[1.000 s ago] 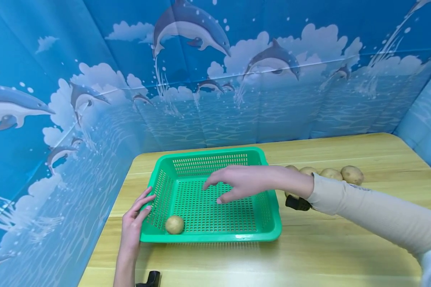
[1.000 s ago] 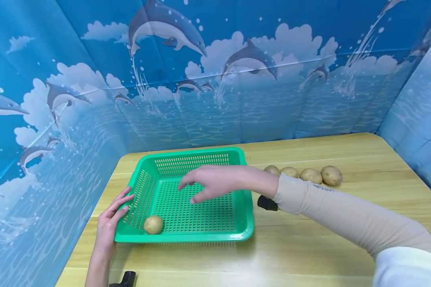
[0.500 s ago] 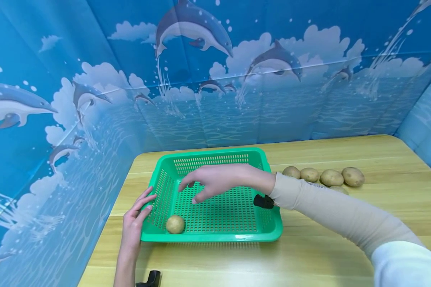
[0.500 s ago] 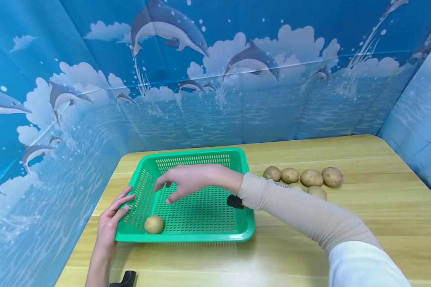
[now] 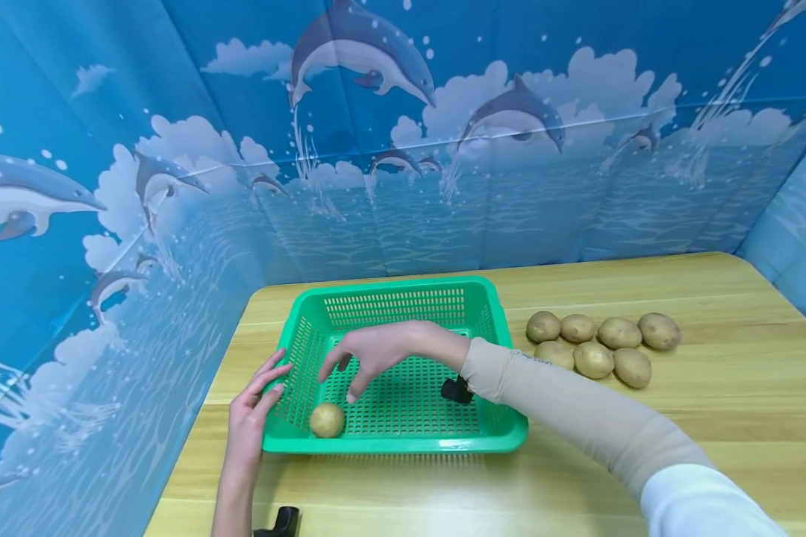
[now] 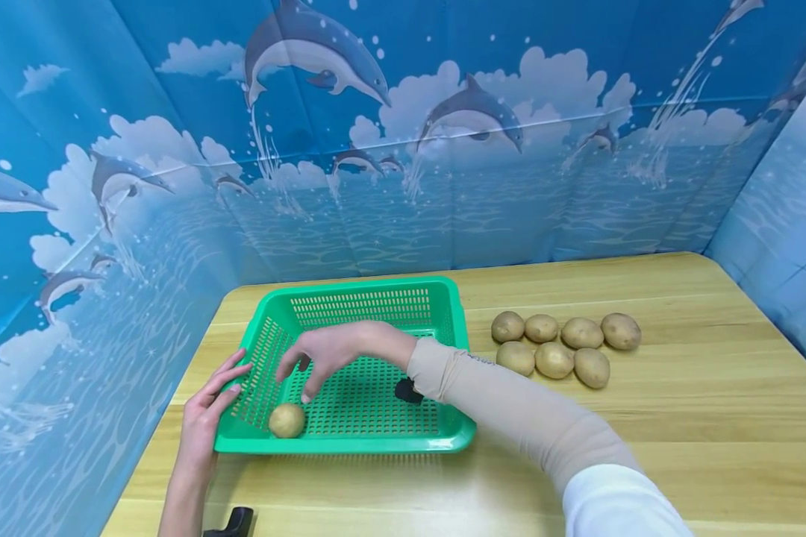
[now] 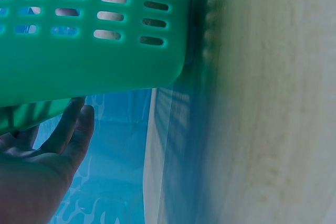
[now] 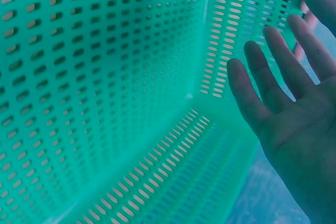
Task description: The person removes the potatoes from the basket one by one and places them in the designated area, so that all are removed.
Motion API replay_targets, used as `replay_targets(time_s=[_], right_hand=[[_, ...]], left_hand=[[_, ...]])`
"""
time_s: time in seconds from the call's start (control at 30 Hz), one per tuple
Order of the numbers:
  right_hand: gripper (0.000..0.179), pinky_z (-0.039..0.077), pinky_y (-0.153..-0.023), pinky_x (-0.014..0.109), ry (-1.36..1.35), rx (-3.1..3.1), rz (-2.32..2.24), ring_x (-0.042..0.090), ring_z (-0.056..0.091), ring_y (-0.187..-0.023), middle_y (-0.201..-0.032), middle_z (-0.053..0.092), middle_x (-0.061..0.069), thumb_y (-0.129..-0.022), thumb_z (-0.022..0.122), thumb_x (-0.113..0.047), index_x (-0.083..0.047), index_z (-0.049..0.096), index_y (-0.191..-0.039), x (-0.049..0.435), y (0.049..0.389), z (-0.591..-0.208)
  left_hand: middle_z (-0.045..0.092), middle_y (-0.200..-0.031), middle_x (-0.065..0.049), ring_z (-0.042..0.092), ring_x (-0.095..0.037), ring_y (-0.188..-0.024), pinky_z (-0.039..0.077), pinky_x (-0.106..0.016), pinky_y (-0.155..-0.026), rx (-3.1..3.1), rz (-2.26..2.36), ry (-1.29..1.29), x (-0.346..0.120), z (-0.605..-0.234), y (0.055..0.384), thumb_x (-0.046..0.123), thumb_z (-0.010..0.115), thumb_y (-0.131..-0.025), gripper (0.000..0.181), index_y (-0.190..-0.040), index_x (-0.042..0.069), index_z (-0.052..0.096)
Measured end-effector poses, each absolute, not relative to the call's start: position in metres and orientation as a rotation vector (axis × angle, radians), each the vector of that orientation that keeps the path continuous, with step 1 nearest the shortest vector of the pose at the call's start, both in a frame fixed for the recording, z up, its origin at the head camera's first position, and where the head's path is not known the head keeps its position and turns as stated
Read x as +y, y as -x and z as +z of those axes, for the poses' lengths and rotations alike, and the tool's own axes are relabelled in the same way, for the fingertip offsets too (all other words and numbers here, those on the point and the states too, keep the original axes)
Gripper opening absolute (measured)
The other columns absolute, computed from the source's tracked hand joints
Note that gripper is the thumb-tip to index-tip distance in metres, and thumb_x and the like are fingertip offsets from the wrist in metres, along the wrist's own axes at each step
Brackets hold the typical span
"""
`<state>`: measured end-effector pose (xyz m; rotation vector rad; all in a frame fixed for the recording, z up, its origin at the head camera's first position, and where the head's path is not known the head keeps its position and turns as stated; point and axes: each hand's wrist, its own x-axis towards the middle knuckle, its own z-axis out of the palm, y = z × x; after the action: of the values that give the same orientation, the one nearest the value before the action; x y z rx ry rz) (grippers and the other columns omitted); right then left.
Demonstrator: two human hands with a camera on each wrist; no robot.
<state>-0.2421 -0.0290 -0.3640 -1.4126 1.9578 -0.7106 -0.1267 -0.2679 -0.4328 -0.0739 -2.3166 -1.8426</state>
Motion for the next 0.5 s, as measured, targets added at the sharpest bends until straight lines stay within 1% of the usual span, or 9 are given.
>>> replay_targets(time_s=[0.07,0.13,0.2,0.37,0.5], right_hand=[[0.052,0.045,-0.101,0.031,1.418,1.941,-0.706,0.025,0.051,-0.128,-0.135,0.057,-0.012,-0.085,0.077,-0.019,-0.016,0.061,-0.134,-0.034,0.243,-0.37],[0.052,0.044,-0.102,0.033,1.419,1.934,-0.693,0.024,0.051,-0.128,-0.135,0.057,-0.011,-0.085,0.077,-0.018,-0.015,0.061,-0.134,-0.038,0.244,-0.375],[0.053,0.045,-0.101,0.032,1.42,1.938,-0.664,0.022,0.051,-0.127,-0.135,0.056,-0.012,-0.085,0.077,-0.02,-0.014,0.061,-0.135,-0.043,0.243,-0.379],[0.049,0.044,-0.097,0.028,1.403,1.941,-0.59,0.02,0.051,-0.127,-0.135,0.056,-0.013,-0.086,0.077,-0.021,-0.02,0.062,-0.133,-0.052,0.24,-0.39],[0.051,0.043,-0.1,0.029,1.403,1.91,-0.595,0.019,0.051,-0.126,-0.136,0.055,-0.011,-0.086,0.078,-0.017,-0.019,0.061,-0.134,-0.058,0.237,-0.399]], left_hand=[[0.045,-0.15,0.002,0.027,-0.014,-0.144,0.025,-0.044,-0.112,-2.319,-1.837,0.077,-0.268,-0.432,0.127,0.009,0.051,-0.102,0.031,-0.13,-0.001,0.061],[0.045,-0.15,0.002,0.027,-0.014,-0.144,0.025,-0.043,-0.112,-2.321,-1.833,0.079,-0.268,-0.432,0.127,0.009,0.051,-0.102,0.031,-0.13,-0.001,0.061],[0.045,-0.15,0.002,0.027,-0.014,-0.144,0.025,-0.043,-0.113,-2.32,-1.83,0.082,-0.269,-0.432,0.128,0.008,0.051,-0.102,0.031,-0.129,-0.001,0.061],[0.045,-0.15,0.003,0.028,-0.014,-0.143,0.023,-0.049,-0.114,-2.317,-1.83,0.081,-0.269,-0.434,0.129,0.007,0.05,-0.102,0.03,-0.129,-0.001,0.061],[0.045,-0.15,0.004,0.028,-0.013,-0.143,0.022,-0.053,-0.113,-2.306,-1.846,0.077,-0.27,-0.435,0.129,0.007,0.05,-0.102,0.03,-0.129,-0.001,0.061]])
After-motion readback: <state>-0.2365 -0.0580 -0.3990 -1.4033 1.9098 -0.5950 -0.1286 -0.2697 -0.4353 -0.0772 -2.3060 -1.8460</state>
